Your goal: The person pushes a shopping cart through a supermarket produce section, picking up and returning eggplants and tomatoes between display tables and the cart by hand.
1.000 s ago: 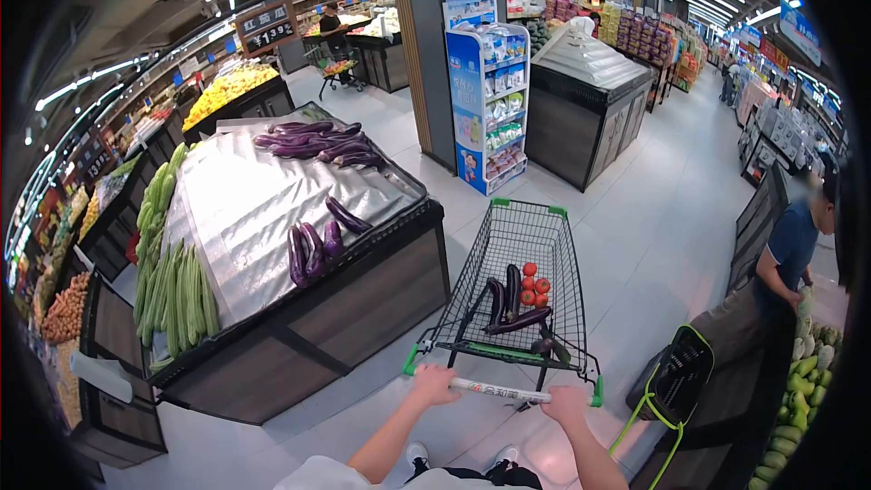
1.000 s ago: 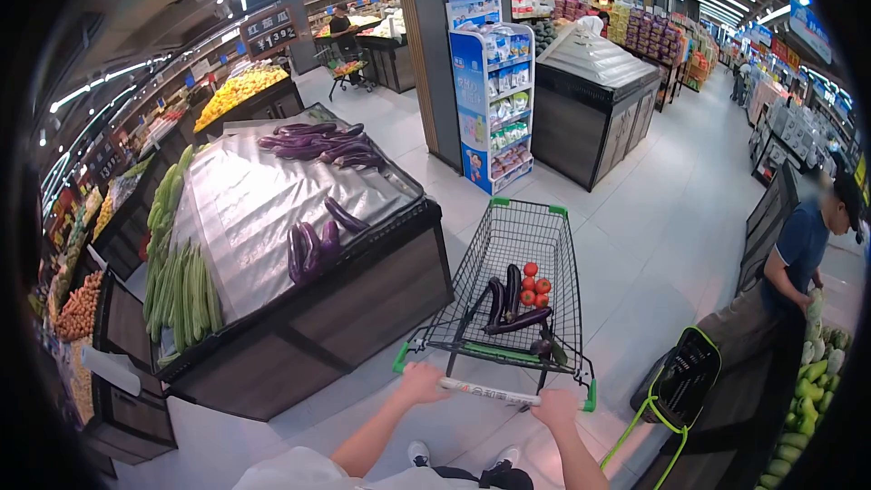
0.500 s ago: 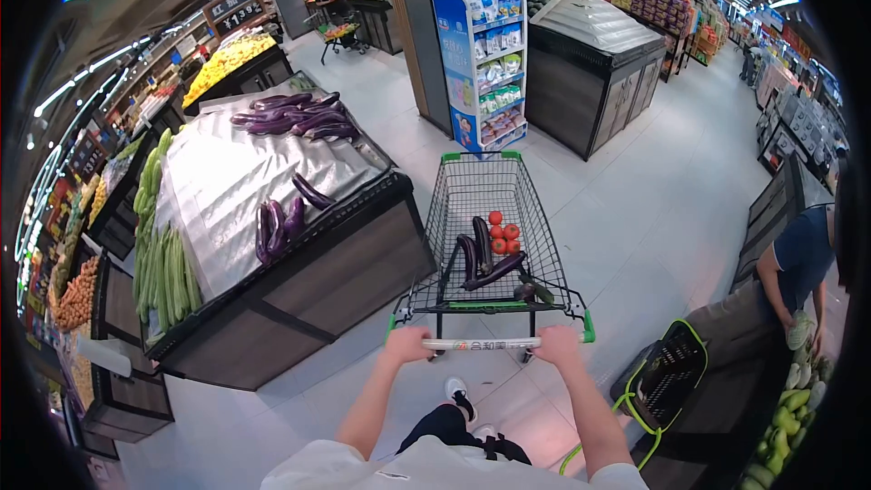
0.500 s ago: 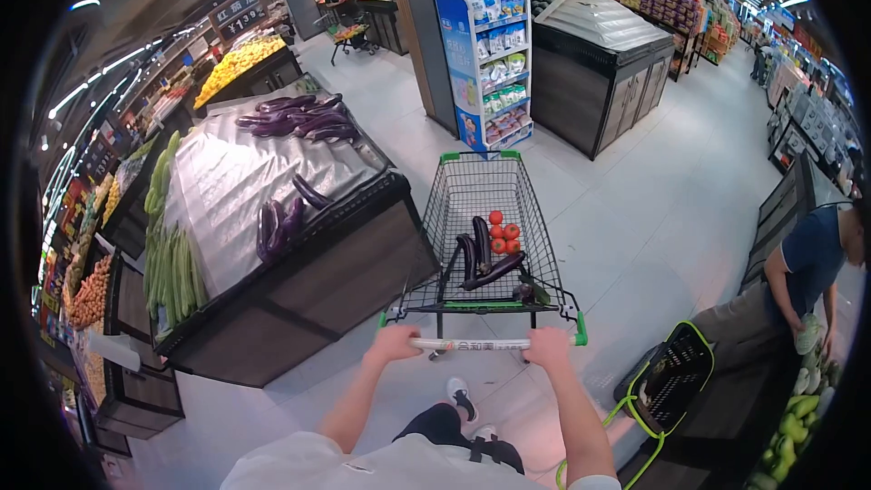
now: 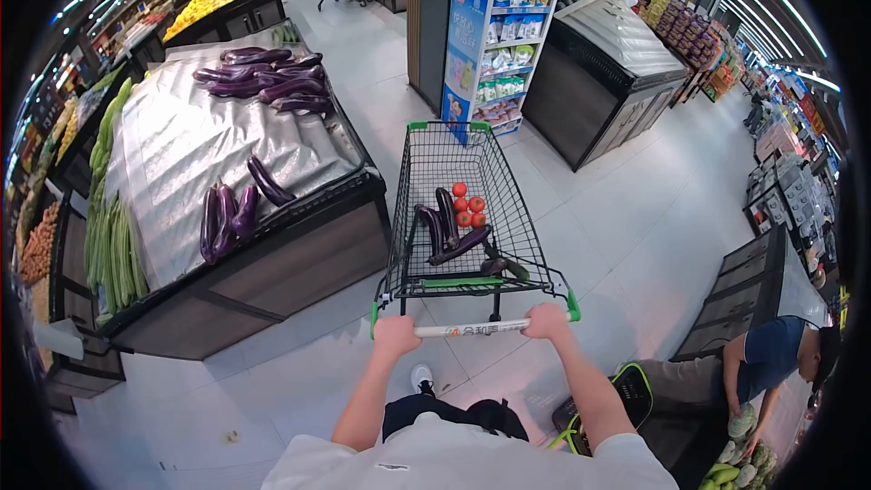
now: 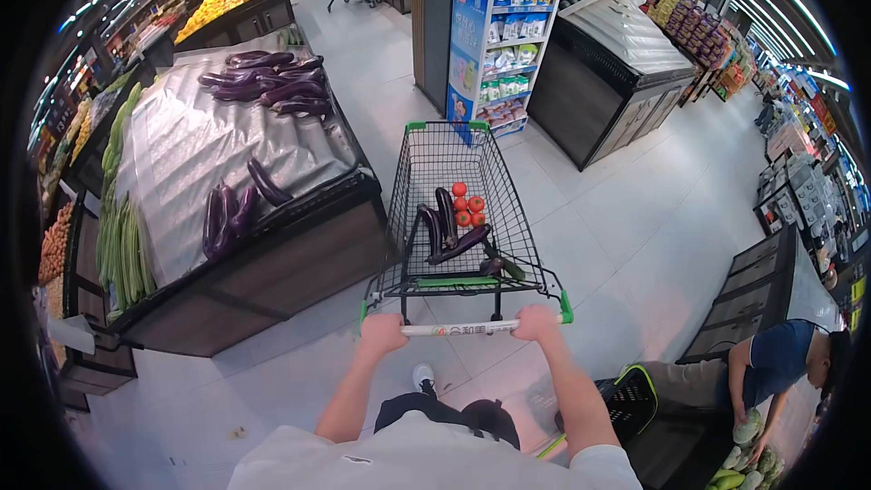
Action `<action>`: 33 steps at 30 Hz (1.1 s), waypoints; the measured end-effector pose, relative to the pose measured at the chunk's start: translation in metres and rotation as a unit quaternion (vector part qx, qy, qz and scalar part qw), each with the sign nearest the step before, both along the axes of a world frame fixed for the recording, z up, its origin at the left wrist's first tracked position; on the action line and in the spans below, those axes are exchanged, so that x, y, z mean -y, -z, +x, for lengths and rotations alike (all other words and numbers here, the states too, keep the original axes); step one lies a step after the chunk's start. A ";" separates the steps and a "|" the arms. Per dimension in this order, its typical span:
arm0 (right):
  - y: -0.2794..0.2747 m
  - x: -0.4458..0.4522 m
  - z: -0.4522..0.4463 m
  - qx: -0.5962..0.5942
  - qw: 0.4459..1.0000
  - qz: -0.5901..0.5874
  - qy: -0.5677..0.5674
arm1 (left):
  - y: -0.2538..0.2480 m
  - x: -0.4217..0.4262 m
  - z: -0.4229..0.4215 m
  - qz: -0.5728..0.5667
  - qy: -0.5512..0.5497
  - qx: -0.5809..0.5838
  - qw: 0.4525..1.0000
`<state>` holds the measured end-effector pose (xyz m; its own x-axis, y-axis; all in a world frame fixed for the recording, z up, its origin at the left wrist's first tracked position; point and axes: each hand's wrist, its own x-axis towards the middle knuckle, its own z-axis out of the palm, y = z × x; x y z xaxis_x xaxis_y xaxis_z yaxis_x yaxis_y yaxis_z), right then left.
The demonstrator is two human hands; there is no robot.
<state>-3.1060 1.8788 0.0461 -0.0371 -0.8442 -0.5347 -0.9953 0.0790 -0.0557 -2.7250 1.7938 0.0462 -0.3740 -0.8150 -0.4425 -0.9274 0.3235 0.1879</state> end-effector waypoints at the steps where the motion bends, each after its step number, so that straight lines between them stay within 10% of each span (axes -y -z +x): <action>1: -0.002 0.012 -0.012 0.008 1.000 0.004 -0.003 | -0.002 0.005 -0.011 0.002 -0.011 -0.004 1.000; 33: 0.015 0.440 -0.227 -0.007 0.978 0.017 -0.208 | -0.030 0.254 -0.242 -0.102 -0.233 0.017 0.967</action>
<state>-3.3327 1.4384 0.0315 0.2995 -0.7693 -0.5643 -0.9420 -0.3323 -0.0469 -2.9673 1.5402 0.0764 0.0675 -0.9633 -0.2599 -0.9857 -0.1047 0.1322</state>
